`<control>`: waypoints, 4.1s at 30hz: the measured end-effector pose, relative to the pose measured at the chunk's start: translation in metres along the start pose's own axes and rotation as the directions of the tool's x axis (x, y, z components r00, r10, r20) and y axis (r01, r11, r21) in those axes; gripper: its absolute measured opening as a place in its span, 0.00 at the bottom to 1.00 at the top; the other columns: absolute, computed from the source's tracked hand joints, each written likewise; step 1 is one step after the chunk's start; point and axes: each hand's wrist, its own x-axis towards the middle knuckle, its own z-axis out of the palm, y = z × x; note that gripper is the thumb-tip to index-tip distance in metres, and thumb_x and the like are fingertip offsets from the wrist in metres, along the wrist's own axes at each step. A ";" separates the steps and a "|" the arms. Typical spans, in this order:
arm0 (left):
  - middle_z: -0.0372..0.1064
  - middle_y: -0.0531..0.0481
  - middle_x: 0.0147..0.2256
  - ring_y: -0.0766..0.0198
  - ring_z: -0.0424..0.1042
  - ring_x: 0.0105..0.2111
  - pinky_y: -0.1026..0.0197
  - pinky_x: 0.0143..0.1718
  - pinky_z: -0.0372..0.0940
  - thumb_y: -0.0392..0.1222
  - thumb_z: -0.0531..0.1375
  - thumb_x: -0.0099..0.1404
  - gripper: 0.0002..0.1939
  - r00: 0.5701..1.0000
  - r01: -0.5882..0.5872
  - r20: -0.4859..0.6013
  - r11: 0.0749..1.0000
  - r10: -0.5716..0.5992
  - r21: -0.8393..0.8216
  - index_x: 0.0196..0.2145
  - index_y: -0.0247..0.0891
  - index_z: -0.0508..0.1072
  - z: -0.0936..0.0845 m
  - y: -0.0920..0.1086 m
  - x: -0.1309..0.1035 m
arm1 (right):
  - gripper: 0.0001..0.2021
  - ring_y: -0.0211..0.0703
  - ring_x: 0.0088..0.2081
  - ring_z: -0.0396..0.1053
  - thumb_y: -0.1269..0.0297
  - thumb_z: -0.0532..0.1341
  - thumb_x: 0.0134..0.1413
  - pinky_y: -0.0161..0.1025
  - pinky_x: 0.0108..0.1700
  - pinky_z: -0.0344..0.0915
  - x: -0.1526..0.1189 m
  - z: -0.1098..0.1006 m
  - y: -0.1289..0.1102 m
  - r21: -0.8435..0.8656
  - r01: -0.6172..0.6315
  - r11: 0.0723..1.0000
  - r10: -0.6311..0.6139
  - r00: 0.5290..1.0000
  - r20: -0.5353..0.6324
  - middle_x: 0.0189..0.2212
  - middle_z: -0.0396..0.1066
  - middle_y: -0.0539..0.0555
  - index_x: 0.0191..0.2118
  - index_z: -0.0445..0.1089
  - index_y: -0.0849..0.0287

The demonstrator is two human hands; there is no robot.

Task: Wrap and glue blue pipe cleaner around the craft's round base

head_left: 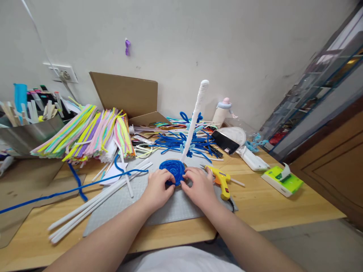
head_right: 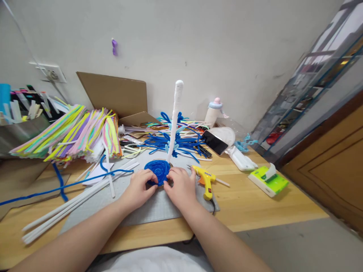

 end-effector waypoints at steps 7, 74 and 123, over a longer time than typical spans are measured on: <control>0.70 0.51 0.37 0.59 0.65 0.40 0.55 0.42 0.53 0.32 0.55 0.61 0.11 0.972 -0.220 0.114 0.969 0.208 0.111 0.37 0.44 0.73 -0.007 0.001 0.000 | 0.01 0.46 0.45 0.66 0.65 0.60 0.49 0.60 0.59 0.33 0.001 0.000 0.000 -0.032 0.011 0.999 -0.011 1.000 0.000 0.41 0.73 0.50 0.29 0.66 0.54; 0.69 0.53 0.36 0.58 0.64 0.42 0.54 0.43 0.51 0.42 0.61 0.59 0.03 0.998 -0.055 0.029 0.992 0.052 0.115 0.31 0.42 0.70 -0.001 -0.003 0.002 | 0.07 0.51 0.49 0.63 0.59 0.60 0.50 0.63 0.57 0.37 -0.005 0.013 0.006 -0.001 -0.021 1.000 0.021 0.999 0.049 0.47 0.68 0.53 0.34 0.64 0.53; 0.66 0.52 0.41 0.57 0.61 0.45 0.52 0.46 0.51 0.33 0.55 0.54 0.15 0.998 -0.057 0.011 0.987 0.056 0.148 0.40 0.44 0.69 0.003 0.005 -0.007 | 0.08 0.49 0.48 0.63 0.60 0.59 0.50 0.62 0.57 0.38 -0.007 0.012 0.001 -0.049 -0.005 0.999 0.006 0.999 0.037 0.47 0.68 0.53 0.36 0.65 0.54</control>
